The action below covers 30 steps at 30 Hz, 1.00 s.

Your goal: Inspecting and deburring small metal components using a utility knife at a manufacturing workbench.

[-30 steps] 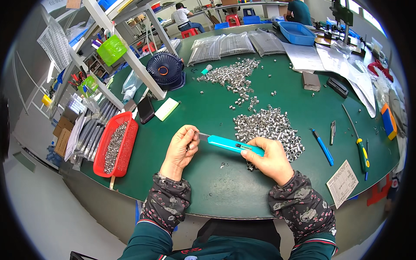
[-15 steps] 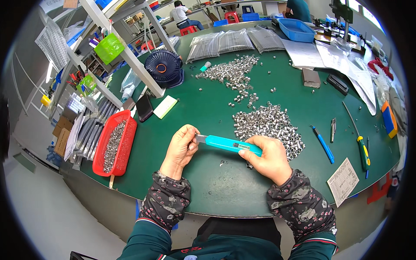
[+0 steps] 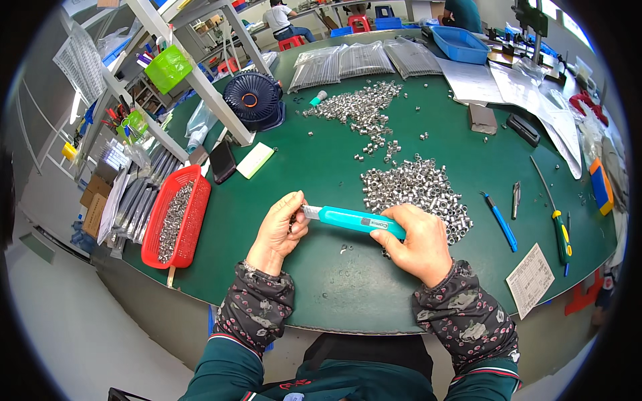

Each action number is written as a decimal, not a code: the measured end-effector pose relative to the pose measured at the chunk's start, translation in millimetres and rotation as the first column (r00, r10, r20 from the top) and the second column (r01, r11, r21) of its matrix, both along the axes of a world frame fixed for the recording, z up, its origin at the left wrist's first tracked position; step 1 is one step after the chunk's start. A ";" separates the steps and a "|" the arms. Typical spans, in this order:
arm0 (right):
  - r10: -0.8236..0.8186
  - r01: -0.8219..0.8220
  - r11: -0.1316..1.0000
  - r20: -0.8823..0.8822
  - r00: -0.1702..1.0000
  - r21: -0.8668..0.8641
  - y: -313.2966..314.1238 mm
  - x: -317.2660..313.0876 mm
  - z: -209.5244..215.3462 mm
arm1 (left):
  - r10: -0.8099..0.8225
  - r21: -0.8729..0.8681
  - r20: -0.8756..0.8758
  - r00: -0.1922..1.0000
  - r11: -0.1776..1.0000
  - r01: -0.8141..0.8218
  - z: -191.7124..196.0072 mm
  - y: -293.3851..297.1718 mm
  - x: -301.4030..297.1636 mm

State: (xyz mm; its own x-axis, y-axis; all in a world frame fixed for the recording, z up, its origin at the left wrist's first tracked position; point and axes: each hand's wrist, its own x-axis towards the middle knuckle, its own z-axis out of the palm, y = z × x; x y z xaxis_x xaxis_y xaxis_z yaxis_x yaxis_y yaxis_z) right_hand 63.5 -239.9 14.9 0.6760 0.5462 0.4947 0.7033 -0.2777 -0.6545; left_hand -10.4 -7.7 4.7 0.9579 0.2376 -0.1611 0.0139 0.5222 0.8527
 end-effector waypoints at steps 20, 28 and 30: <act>-0.003 0.002 1.000 0.135 0.991 0.008 -0.6 0.4 3.4 | -0.086 0.060 -0.117 0.989 0.994 0.094 2.1 4.6 -0.7; -0.053 0.051 0.999 0.382 0.923 0.015 -0.9 0.9 8.1 | -0.121 0.049 -0.146 0.982 0.990 0.130 3.9 4.1 -0.6; -0.053 0.047 0.999 0.432 0.900 0.023 -0.9 1.1 8.7 | -0.127 0.038 -0.140 0.982 0.990 0.133 3.3 5.0 -0.9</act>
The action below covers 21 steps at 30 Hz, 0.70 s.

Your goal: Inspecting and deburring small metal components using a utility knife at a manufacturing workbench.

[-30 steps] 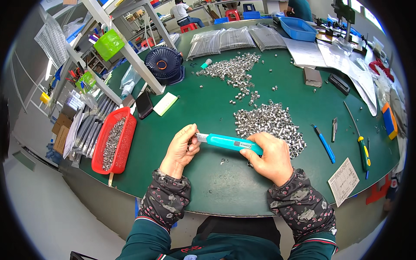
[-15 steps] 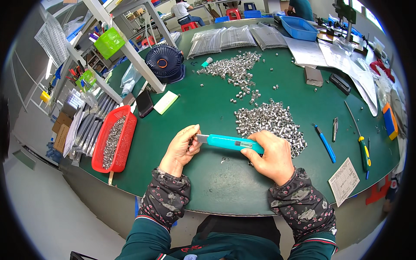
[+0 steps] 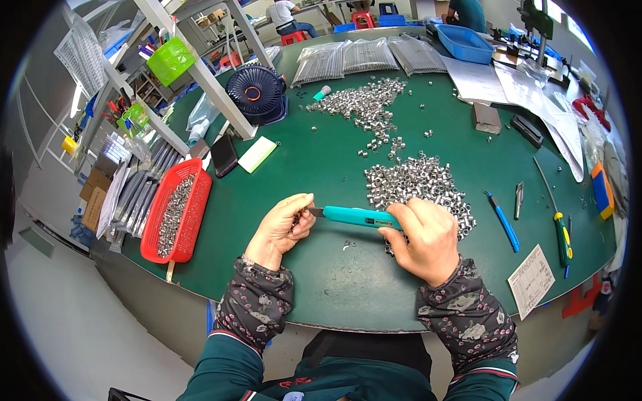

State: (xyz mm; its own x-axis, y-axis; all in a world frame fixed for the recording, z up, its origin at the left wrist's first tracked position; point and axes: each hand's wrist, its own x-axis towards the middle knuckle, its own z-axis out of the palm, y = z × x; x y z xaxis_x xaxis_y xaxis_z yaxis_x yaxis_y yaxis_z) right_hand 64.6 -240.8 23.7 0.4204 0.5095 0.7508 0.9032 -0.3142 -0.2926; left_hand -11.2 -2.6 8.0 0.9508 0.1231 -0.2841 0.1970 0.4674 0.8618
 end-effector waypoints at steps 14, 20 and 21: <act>-0.060 0.062 0.998 -0.098 0.993 0.020 0.3 0.0 -5.2 | 0.160 -0.151 0.250 0.955 0.981 -0.124 -3.5 2.3 -0.1; -0.050 0.047 0.999 -0.195 0.979 -0.018 0.2 1.4 -6.3 | 0.177 -0.235 0.256 0.950 0.965 -0.116 0.6 0.0 0.0; -0.042 0.042 0.999 -0.255 0.966 -0.004 0.5 3.2 -8.7 | 0.179 -0.222 0.241 0.954 0.967 -0.125 1.5 -1.0 0.8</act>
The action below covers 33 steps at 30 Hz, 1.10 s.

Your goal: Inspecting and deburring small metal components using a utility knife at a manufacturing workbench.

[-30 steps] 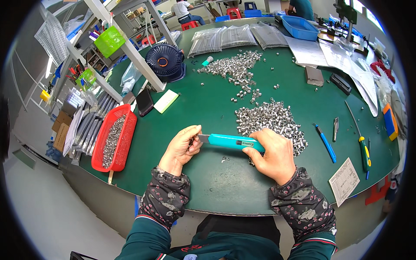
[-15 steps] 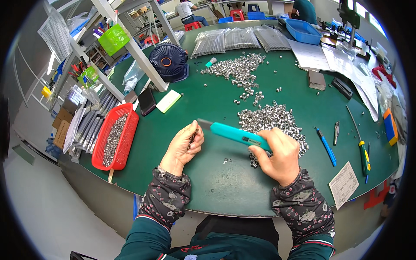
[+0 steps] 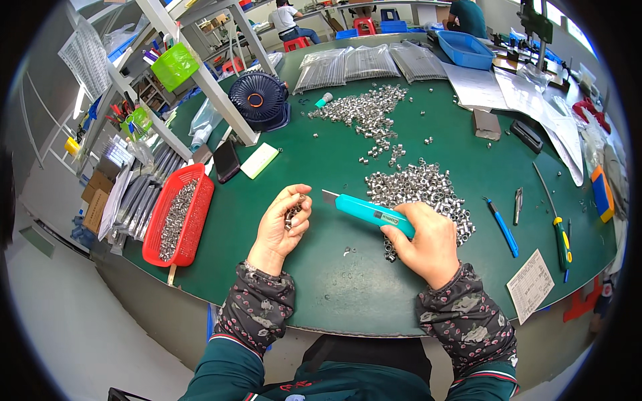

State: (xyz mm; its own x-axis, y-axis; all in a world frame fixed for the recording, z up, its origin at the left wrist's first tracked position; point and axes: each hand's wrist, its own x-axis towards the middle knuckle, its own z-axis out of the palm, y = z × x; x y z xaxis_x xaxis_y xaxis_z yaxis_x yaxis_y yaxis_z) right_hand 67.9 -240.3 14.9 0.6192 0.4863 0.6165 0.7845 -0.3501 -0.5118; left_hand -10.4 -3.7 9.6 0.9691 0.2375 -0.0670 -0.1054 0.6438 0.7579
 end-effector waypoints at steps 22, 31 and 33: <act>0.184 -0.177 0.982 -0.568 0.802 0.068 -3.1 6.3 -0.1 | -0.032 0.257 -0.010 0.999 0.966 0.034 -10.3 0.0 1.7; 0.099 -0.059 0.974 -0.178 0.979 0.219 -1.1 0.9 3.4 | 0.006 0.200 -0.065 0.998 0.980 0.007 -6.5 -1.1 2.4; 0.121 -0.087 0.979 -0.181 0.976 0.184 0.3 1.2 -0.7 | 0.014 0.192 -0.057 0.998 0.981 -0.002 -3.7 -3.7 1.5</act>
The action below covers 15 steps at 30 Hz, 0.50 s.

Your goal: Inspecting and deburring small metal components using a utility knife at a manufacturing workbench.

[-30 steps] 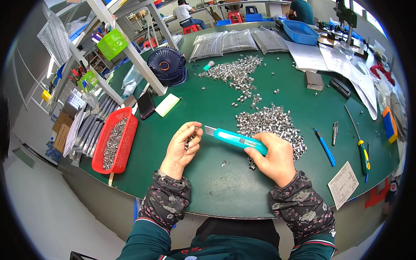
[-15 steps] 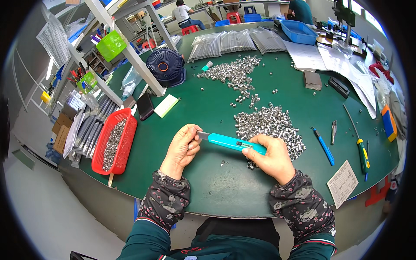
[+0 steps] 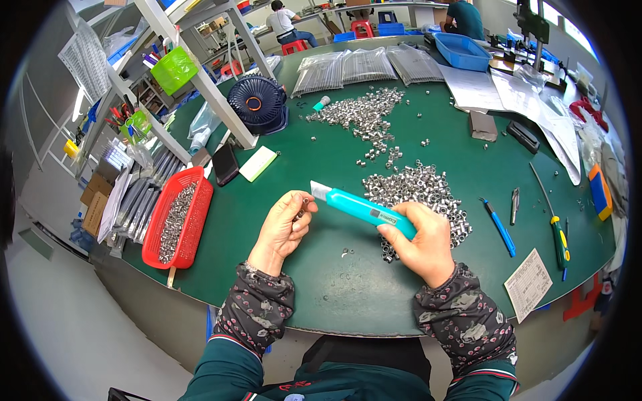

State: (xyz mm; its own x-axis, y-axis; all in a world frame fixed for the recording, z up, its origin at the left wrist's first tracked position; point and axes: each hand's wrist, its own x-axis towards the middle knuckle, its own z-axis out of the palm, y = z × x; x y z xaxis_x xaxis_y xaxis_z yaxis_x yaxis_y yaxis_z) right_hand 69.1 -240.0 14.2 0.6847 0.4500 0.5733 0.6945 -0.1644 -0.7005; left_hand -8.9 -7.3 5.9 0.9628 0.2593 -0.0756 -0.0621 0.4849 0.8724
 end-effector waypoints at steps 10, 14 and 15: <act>0.033 -0.039 0.997 -0.089 0.996 -0.064 0.7 1.0 -2.3 | -0.001 -0.137 0.078 0.997 0.990 0.012 -1.4 3.4 1.1; 0.049 -0.066 0.995 -0.206 0.977 -0.076 -0.2 0.9 -3.0 | -0.011 -0.140 0.114 0.993 0.990 0.027 -8.7 5.9 2.1; 0.056 -0.076 0.994 -0.229 0.972 -0.076 -0.3 0.7 -1.8 | -0.029 -0.138 0.127 0.992 0.989 0.046 -9.3 6.6 1.8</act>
